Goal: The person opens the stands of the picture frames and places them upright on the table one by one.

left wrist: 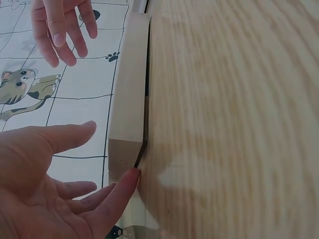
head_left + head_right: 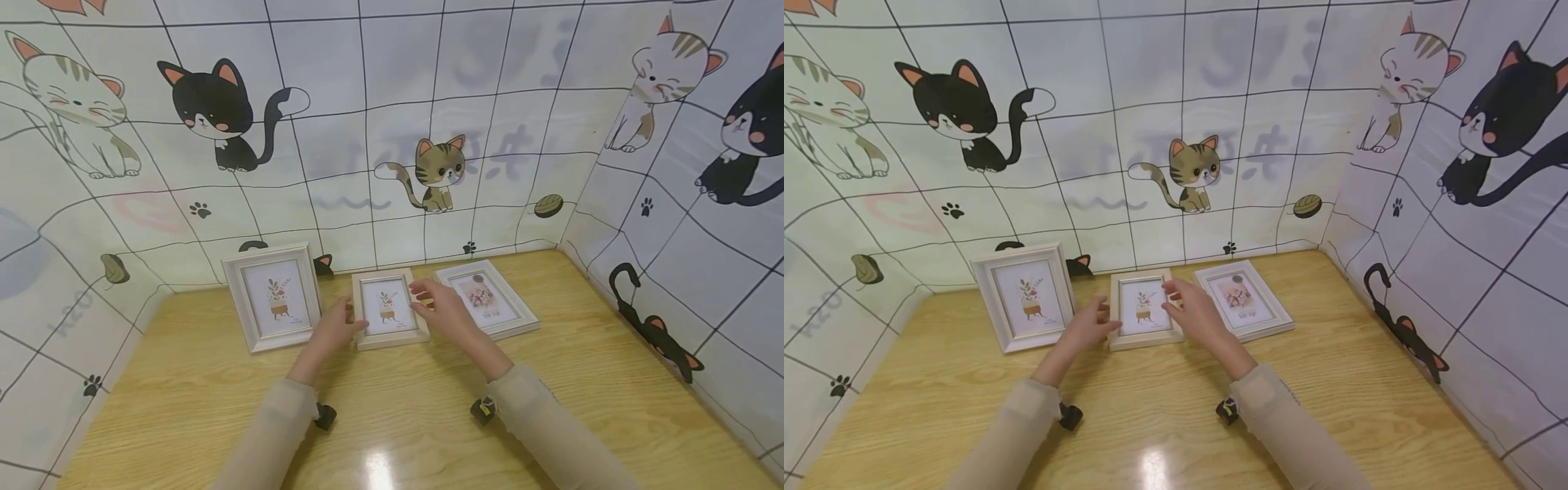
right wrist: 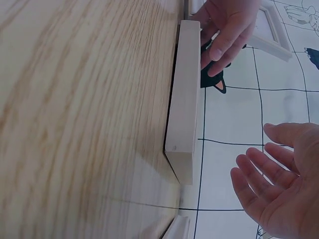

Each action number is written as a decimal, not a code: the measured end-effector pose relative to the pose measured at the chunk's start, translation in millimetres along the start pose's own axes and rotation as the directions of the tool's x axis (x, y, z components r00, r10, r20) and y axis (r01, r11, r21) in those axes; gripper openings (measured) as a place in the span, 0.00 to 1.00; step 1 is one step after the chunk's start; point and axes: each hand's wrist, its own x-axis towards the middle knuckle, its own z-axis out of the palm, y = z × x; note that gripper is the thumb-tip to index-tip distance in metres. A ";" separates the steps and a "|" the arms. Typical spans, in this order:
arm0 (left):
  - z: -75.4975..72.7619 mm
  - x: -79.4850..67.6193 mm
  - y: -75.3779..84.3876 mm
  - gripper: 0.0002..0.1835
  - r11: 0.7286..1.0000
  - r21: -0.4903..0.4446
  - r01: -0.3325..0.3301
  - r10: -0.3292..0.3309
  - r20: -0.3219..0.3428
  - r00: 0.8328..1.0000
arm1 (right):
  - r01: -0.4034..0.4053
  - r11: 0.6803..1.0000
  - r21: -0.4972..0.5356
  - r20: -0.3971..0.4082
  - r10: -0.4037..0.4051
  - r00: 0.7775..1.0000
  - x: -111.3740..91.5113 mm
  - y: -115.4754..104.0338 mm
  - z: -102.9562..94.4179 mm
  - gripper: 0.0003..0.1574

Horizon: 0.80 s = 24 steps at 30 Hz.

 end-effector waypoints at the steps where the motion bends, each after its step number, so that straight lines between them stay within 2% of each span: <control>1: 0.5 0.0 0.3 0.42 1.000 0.009 0.008 -0.008 -0.003 1.000 | -0.001 1.000 -0.002 0.000 0.001 1.000 -0.1 0.0 0.0 0.22; 6: 2.1 -1.0 1.9 0.39 0.997 0.069 0.026 -0.025 -0.021 0.999 | -0.006 1.000 -0.005 0.000 0.006 1.000 -0.2 0.0 0.1 0.23; 11: 4.3 0.3 1.3 0.37 0.996 0.080 0.050 -0.047 -0.034 0.998 | -0.002 1.000 -0.005 -0.003 0.002 1.000 -0.1 0.8 0.8 0.22; 20: 10.5 4.1 0.8 0.25 0.982 0.171 0.075 -0.070 -0.038 0.997 | -0.018 1.000 -0.011 0.000 0.018 1.000 -0.9 0.1 0.3 0.22; 24: 12.1 5.3 5.8 0.30 0.964 0.245 0.103 -0.098 -0.032 0.995 | -0.024 1.000 -0.006 -0.001 0.024 1.000 -1.6 -1.6 -1.0 0.22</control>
